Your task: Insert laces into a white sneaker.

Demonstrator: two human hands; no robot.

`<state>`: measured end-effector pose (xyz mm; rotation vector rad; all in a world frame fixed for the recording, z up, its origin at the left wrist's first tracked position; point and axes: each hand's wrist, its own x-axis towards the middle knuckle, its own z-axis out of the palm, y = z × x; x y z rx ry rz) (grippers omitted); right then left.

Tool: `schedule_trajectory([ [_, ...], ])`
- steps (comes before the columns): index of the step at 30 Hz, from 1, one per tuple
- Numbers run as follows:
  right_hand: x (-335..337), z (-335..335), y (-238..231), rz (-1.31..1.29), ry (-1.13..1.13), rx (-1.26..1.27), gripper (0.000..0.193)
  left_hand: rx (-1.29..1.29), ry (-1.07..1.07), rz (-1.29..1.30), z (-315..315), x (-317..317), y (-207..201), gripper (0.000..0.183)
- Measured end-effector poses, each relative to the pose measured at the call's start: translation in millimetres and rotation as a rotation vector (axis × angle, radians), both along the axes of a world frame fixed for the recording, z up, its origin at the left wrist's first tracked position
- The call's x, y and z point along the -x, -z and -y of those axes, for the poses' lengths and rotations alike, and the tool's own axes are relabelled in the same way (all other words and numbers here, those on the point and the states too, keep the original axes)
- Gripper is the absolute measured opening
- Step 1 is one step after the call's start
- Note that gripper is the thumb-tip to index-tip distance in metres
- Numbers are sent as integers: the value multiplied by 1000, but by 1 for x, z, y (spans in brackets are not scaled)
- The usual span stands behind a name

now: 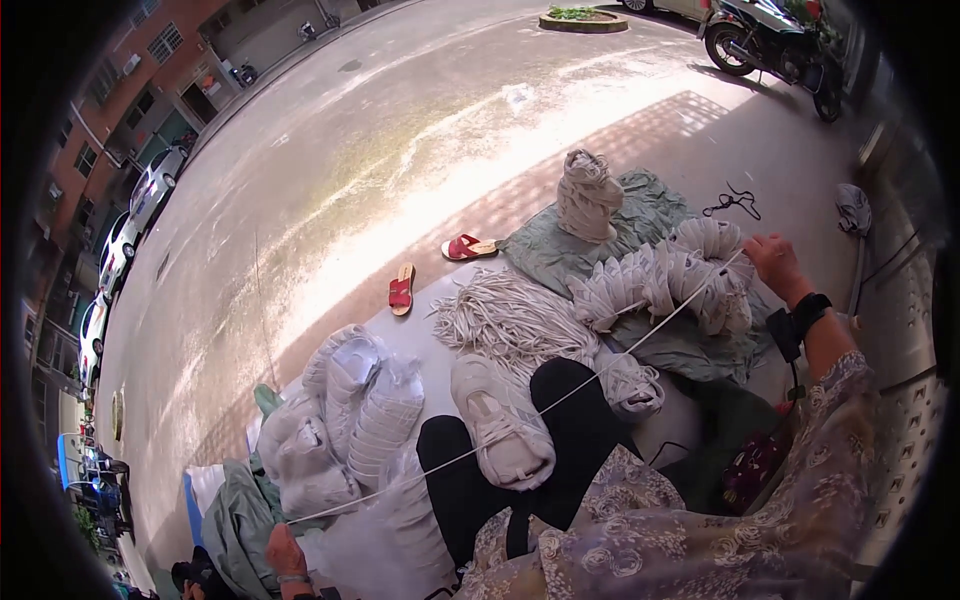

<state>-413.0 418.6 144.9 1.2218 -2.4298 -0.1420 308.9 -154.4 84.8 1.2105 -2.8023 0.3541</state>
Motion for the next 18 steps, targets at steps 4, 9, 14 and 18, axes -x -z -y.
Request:
schedule_trajectory([
  [4, 6, 5, 17, -5, 207, 333, 9, 36, -111, -130, 15, -21, 0, 25],
  [9, -96, 91, 103, 1505, 446, 685, 22, -1092, -679, -669, -50, 69, 47, 28],
  [14, -230, 179, 105, 2157, 193, 388, 21, -1971, -451, -530, -138, 218, 50, 19],
  [18, -255, 228, 142, 1942, -48, 451, 19, -2070, -381, -496, -154, 272, 62, 17],
])
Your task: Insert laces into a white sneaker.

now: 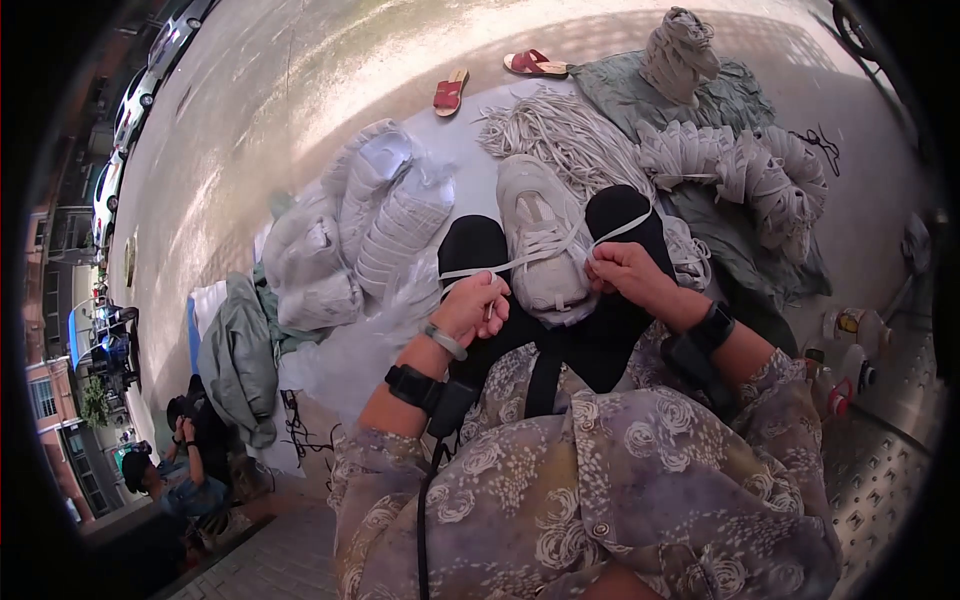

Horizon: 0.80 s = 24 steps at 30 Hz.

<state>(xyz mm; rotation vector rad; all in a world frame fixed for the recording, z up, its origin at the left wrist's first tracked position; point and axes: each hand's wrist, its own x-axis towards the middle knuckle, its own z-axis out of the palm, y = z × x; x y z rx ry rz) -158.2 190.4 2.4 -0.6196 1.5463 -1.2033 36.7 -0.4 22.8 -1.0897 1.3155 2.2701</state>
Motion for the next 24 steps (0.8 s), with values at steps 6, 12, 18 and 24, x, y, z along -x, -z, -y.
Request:
schedule_trajectory([
  [6, -1, 36, 22, -65, 187, 14, 17, 250, -73, -36, 1, 38, 19, 18],
  [12, 1, 28, 36, 20, 294, 69, 11, 348, -290, -85, -12, 30, 12, 22],
  [18, -10, 26, 35, -158, 344, 124, 14, 630, -320, -215, -23, 16, 21, 22],
  [24, -12, 28, 39, -228, 365, 131, 12, 436, -390, -194, -27, 14, 21, 21],
])
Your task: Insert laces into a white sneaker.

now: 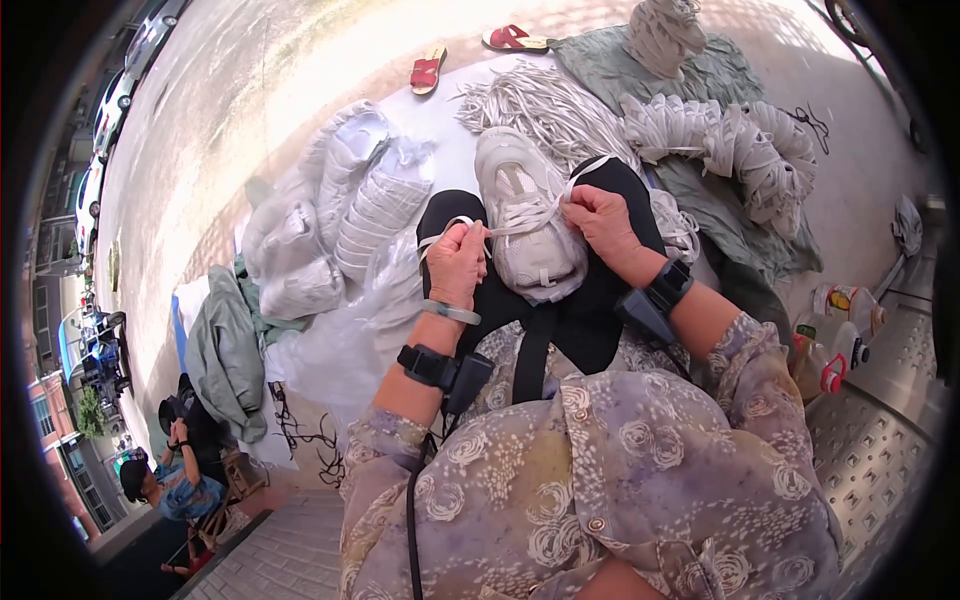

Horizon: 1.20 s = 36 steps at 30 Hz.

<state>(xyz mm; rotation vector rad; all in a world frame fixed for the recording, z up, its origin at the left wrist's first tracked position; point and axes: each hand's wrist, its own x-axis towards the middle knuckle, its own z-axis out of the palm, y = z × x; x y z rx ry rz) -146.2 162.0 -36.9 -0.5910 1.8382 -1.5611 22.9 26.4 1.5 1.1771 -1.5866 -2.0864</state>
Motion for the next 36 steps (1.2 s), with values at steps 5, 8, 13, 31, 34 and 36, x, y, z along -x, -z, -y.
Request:
schedule_trajectory([
  [5, -2, -1, -4, 27, -7, 12, 9, -31, -43, -5, 1, -2, 0, 13],
  [8, -6, -4, -1, -458, -54, -71, 11, -79, -3, -8, 0, -4, 0, 10],
  [13, -5, -1, -14, -799, -168, -109, 17, -91, 81, 19, 0, -6, -5, 8],
  [31, -12, 13, -44, -1110, -647, -152, 14, 121, -43, 158, -6, 22, 10, 11],
  [34, -12, 15, -38, -1027, -623, -121, 17, 185, -10, 219, -3, 19, 22, 12],
  [36, -11, 15, -35, -999, -616, -126, 19, 835, 104, 287, -4, 19, 27, 16],
])
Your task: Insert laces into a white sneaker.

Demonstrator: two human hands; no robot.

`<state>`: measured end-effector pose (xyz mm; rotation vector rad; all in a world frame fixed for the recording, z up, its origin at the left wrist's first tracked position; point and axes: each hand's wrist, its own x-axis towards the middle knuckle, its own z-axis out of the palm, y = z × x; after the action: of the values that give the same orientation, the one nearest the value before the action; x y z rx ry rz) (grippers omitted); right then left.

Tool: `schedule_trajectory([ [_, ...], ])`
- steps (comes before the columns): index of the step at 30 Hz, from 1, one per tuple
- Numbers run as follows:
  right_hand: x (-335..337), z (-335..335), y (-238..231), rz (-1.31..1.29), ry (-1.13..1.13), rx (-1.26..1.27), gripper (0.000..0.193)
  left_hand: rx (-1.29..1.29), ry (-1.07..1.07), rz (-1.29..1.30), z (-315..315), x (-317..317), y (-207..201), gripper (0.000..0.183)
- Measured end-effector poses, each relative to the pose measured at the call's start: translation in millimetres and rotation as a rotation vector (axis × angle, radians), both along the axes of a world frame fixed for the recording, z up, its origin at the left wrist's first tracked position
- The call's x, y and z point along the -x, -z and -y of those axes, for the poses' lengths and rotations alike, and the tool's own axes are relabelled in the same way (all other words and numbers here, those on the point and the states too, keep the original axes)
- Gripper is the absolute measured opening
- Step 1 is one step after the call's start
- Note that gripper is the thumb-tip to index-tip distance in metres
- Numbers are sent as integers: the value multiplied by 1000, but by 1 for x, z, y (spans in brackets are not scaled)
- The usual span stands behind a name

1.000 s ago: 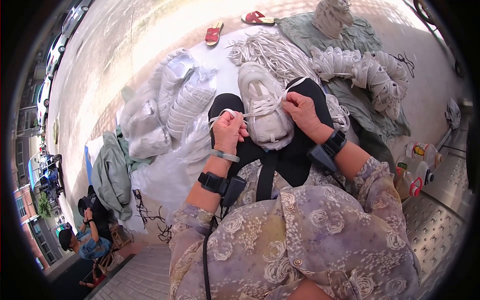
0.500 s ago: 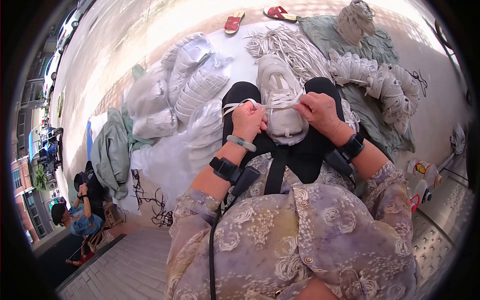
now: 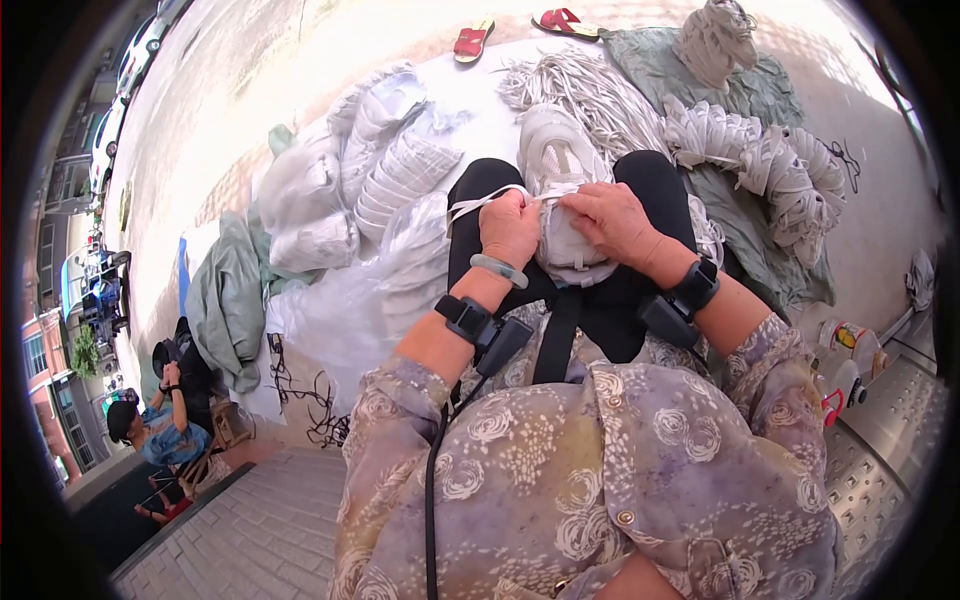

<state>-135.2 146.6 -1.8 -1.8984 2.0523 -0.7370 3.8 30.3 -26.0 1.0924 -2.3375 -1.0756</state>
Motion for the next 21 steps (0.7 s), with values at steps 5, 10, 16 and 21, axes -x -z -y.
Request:
schedule_trajectory([
  [5, 3, 1, 2, 122, 18, 23, 21, 234, 110, 150, -6, 9, -11, 20],
  [10, 3, 2, 3, 169, 25, 49, 18, 6, 129, 138, 6, 4, -27, 29],
  [16, 0, 4, 1, 183, 61, 70, 16, 429, 368, -86, -15, -9, -39, 44],
  [21, 4, 9, 3, 19, -24, -6, 16, 302, 319, 88, -17, -14, -30, 49],
])
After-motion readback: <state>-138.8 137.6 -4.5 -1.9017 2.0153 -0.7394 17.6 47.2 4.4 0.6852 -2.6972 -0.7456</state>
